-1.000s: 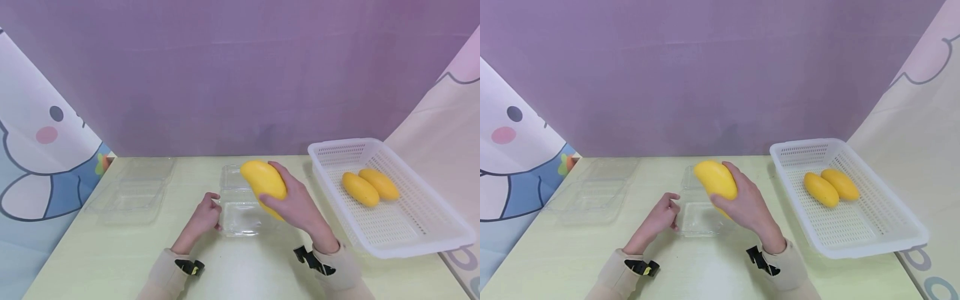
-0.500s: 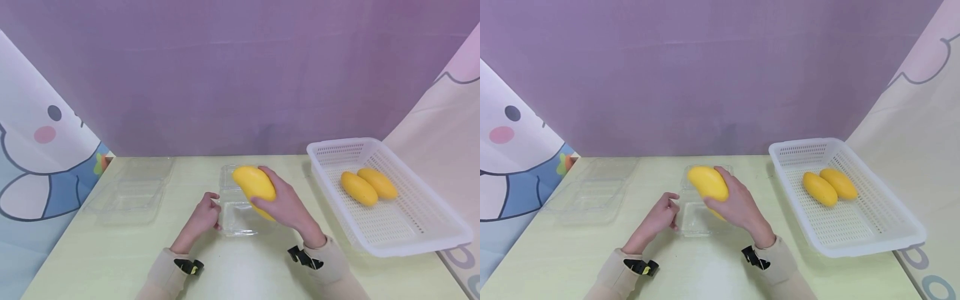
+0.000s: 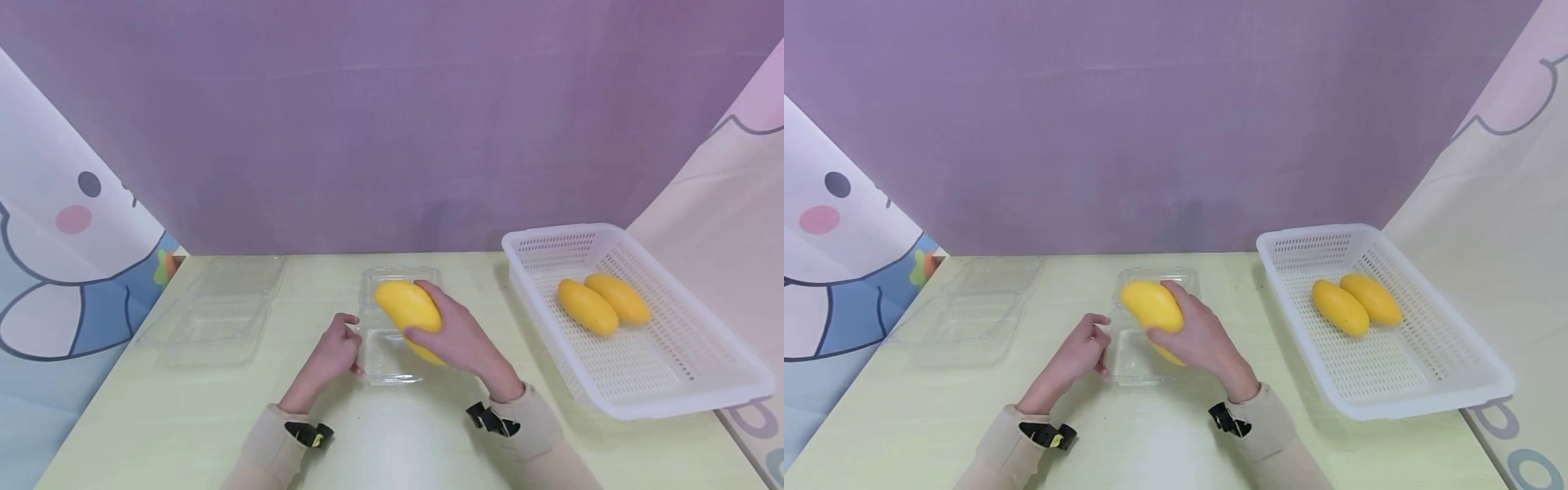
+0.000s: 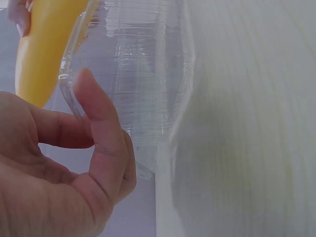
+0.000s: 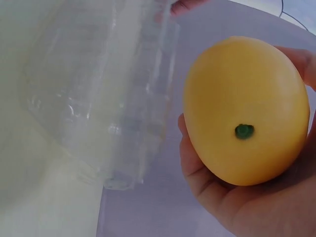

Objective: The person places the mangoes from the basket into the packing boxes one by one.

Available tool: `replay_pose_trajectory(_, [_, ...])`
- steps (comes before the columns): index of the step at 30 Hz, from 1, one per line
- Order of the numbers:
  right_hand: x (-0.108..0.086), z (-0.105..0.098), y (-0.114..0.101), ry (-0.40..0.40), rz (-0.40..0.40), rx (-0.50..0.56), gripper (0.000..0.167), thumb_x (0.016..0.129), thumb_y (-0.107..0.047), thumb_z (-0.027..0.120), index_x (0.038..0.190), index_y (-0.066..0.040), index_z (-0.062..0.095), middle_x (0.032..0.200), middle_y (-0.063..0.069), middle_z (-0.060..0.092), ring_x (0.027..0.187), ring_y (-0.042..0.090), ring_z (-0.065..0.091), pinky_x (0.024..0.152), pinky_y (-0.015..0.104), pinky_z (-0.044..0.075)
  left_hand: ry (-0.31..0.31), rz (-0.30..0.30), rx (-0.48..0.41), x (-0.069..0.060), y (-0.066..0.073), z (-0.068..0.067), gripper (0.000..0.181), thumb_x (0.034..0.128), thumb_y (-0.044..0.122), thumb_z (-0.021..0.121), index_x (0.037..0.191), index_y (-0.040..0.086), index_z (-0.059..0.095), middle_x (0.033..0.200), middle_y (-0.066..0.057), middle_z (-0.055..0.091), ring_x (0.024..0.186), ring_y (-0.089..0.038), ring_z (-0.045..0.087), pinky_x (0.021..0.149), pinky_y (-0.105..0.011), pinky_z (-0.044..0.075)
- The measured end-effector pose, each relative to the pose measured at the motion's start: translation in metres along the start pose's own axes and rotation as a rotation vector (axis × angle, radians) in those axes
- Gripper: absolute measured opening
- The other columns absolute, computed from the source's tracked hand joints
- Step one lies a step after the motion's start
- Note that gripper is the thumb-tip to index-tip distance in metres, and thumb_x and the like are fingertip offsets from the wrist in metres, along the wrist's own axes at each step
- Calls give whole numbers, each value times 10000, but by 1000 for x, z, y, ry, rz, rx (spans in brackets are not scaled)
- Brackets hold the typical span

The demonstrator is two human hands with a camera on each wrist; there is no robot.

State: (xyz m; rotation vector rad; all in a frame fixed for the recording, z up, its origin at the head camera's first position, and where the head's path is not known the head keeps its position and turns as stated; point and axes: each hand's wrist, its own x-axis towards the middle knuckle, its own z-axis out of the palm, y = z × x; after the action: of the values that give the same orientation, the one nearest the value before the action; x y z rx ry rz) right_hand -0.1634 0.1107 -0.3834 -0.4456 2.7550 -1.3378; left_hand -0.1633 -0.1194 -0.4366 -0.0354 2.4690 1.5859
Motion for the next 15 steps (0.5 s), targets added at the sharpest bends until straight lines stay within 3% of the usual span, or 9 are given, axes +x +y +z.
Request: replay_pose_trajectory(15, [2, 18, 5, -72, 23, -77, 792, 839, -362, 754, 1539, -219, 413, 1179, 13, 614, 905, 191, 566, 744, 397, 496, -2, 2, -18, 0, 0, 0, 465, 941, 24, 450, 1394, -68, 397, 973, -195, 560, 569, -217, 579, 599, -351, 563])
